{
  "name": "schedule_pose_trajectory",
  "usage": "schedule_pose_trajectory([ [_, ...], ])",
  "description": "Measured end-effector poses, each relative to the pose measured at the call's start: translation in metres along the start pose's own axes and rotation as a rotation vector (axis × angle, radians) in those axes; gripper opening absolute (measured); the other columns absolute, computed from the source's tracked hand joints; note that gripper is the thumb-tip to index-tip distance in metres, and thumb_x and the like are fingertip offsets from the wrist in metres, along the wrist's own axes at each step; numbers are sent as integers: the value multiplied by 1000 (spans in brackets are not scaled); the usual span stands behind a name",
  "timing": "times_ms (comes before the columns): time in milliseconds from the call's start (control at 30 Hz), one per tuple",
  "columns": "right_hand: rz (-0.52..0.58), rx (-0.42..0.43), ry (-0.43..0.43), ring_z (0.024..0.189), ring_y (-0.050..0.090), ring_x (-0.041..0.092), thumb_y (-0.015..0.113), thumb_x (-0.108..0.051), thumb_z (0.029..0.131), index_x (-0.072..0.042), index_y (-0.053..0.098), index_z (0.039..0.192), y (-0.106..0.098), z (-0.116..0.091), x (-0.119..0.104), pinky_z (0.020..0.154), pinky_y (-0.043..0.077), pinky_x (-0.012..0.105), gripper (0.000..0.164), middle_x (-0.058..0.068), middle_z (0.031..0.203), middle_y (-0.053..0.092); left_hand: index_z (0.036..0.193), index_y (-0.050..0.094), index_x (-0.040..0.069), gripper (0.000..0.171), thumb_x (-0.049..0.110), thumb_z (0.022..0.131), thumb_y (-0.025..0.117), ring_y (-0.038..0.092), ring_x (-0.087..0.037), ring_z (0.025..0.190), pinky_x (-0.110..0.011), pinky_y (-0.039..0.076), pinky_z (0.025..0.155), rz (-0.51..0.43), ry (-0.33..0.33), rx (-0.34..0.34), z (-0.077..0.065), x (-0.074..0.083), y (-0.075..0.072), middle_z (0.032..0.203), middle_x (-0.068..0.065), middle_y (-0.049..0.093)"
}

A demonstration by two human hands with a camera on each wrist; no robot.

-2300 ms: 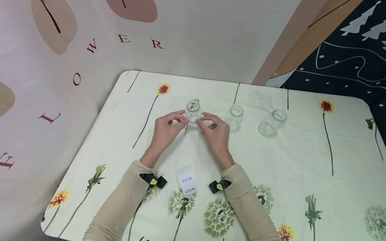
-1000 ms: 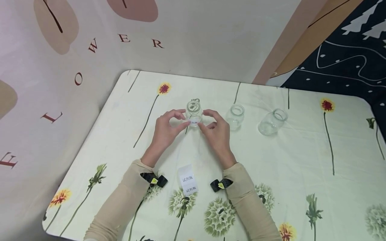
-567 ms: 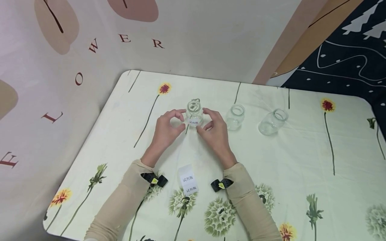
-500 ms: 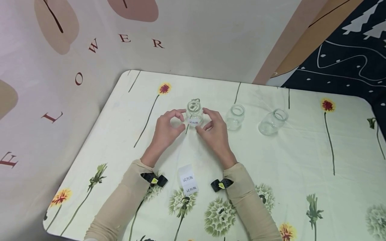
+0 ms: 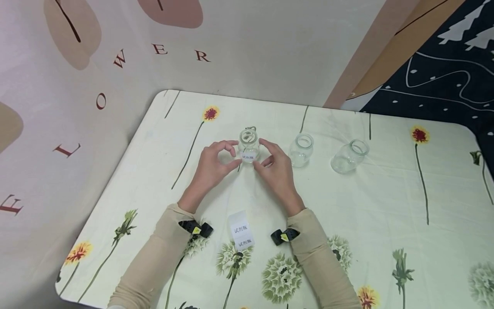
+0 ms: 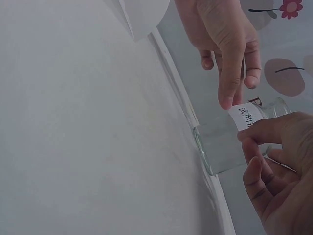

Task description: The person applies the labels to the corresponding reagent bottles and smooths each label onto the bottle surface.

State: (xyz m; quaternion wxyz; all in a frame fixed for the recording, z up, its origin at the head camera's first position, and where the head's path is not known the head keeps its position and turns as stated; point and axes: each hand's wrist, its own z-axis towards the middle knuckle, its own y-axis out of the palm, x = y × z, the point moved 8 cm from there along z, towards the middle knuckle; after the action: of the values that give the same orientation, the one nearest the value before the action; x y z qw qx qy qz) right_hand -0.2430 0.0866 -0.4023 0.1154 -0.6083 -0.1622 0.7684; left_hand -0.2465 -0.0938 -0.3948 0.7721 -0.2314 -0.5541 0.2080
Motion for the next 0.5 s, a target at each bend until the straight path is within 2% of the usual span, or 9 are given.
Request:
schedule_pose_trajectory([
  [500, -22, 3, -9, 68, 67, 21, 79, 4, 86, -5, 64, 139, -1, 0, 1, 56, 44, 13, 56, 21, 118, 66, 85, 64, 4, 22, 7, 85, 85, 65, -31, 116, -54, 36, 103, -2, -35, 0, -1, 1, -1, 125, -7, 74],
])
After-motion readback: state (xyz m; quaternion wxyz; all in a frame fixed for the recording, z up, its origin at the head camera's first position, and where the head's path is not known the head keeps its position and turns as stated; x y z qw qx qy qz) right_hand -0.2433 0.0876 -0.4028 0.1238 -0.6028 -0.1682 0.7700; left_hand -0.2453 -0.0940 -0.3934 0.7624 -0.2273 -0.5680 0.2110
